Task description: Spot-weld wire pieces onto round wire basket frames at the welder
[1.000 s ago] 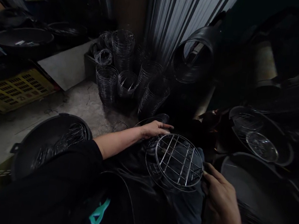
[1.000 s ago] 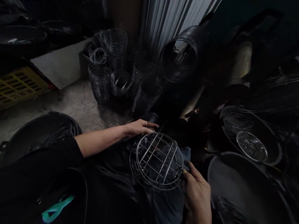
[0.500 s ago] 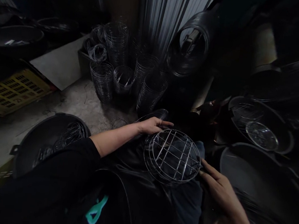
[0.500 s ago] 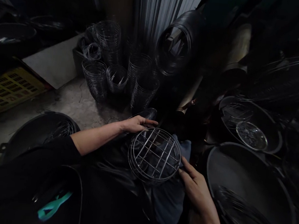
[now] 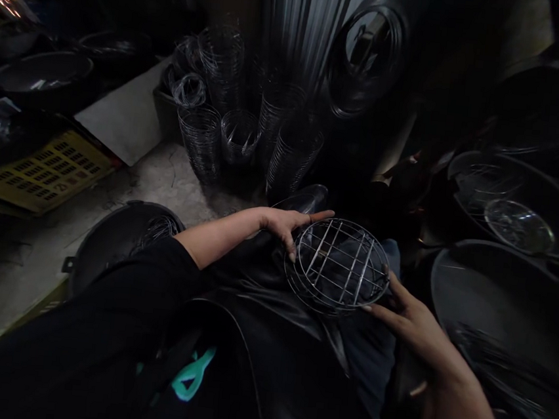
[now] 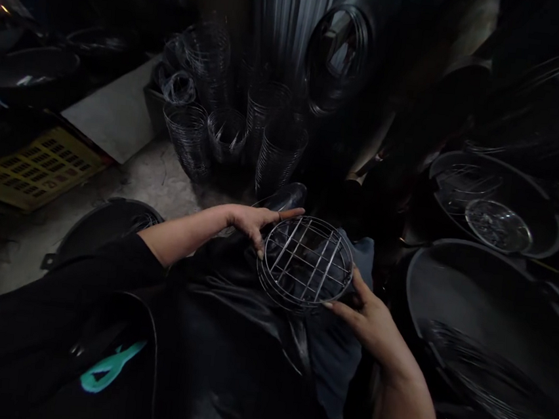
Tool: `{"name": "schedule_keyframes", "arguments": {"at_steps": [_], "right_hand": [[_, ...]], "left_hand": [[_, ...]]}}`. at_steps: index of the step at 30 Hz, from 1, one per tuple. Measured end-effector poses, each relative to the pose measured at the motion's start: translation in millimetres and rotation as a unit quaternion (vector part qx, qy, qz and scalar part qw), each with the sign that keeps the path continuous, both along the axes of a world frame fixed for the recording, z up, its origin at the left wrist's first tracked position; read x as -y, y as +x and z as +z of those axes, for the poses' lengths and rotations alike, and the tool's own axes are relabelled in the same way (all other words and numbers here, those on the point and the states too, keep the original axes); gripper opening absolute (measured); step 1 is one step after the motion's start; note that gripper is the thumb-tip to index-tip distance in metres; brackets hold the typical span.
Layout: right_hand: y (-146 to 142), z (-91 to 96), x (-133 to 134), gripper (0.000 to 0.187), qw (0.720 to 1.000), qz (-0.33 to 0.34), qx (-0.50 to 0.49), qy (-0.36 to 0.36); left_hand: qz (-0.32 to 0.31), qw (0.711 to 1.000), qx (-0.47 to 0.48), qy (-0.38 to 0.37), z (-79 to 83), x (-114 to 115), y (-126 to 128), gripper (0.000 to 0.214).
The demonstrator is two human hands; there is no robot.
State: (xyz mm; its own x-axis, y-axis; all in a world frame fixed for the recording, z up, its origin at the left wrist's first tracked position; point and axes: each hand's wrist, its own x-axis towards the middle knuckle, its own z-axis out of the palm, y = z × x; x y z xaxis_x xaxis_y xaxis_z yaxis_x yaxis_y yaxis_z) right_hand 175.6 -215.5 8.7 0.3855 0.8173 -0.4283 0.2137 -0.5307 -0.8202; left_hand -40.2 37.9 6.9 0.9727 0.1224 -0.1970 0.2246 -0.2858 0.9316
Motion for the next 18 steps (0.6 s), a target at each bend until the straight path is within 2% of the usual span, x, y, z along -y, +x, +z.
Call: {"name": "schedule_keyframes", "arguments": {"at_steps": [4, 7, 9, 11, 12, 14, 16, 17, 18], "right_hand": [[-1.3, -5.3, 2.5, 0.098, 0.998, 0.016, 0.065, -0.011], [-4.9, -12.2, 3.5, 0.103, 0.995, 0.024, 0.099, -0.001], [-7.2, -14.9, 5.5, 0.104, 0.995, 0.022, 0.100, 0.016], [-7.7, -11.8, 9.7, 0.104, 0.997, 0.009, 0.070, 0.024], [-7.0, -7.2, 12.6, 0.102, 0.999, -0.005, 0.049, 0.022], [-4.4, 8.1, 18.5, 0.095, 0.998, -0.053, 0.016, 0.018], [-2.7, 29.1, 20.9, 0.085, 0.994, -0.104, 0.011, 0.035], [-3.4, 40.1, 19.2, 0.081, 0.991, -0.120, 0.015, 0.054], [-5.4, 50.5, 15.0, 0.078, 0.988, -0.129, 0.022, 0.077]], "left_hand": [[-0.013, 1.000, -0.008, 0.018, -3.8, 5.0, -2.1, 0.135], [-0.024, 0.999, -0.017, 0.022, -6.1, 8.7, -2.2, 0.140], [-0.023, 1.000, -0.012, 0.010, -8.7, 10.6, -3.4, 0.141], [0.009, 1.000, 0.002, -0.019, -10.2, 8.1, -6.7, 0.139], [0.054, 0.998, 0.015, -0.037, -9.3, 4.4, -9.4, 0.137], [0.218, 0.971, 0.056, -0.079, -1.0, -7.9, -17.0, 0.129], [0.400, 0.901, 0.112, -0.125, 18.4, -22.8, -27.5, 0.111], [0.461, 0.862, 0.146, -0.151, 32.0, -29.2, -33.3, 0.099], [0.483, 0.838, 0.182, -0.177, 47.4, -33.8, -39.0, 0.087]]}}
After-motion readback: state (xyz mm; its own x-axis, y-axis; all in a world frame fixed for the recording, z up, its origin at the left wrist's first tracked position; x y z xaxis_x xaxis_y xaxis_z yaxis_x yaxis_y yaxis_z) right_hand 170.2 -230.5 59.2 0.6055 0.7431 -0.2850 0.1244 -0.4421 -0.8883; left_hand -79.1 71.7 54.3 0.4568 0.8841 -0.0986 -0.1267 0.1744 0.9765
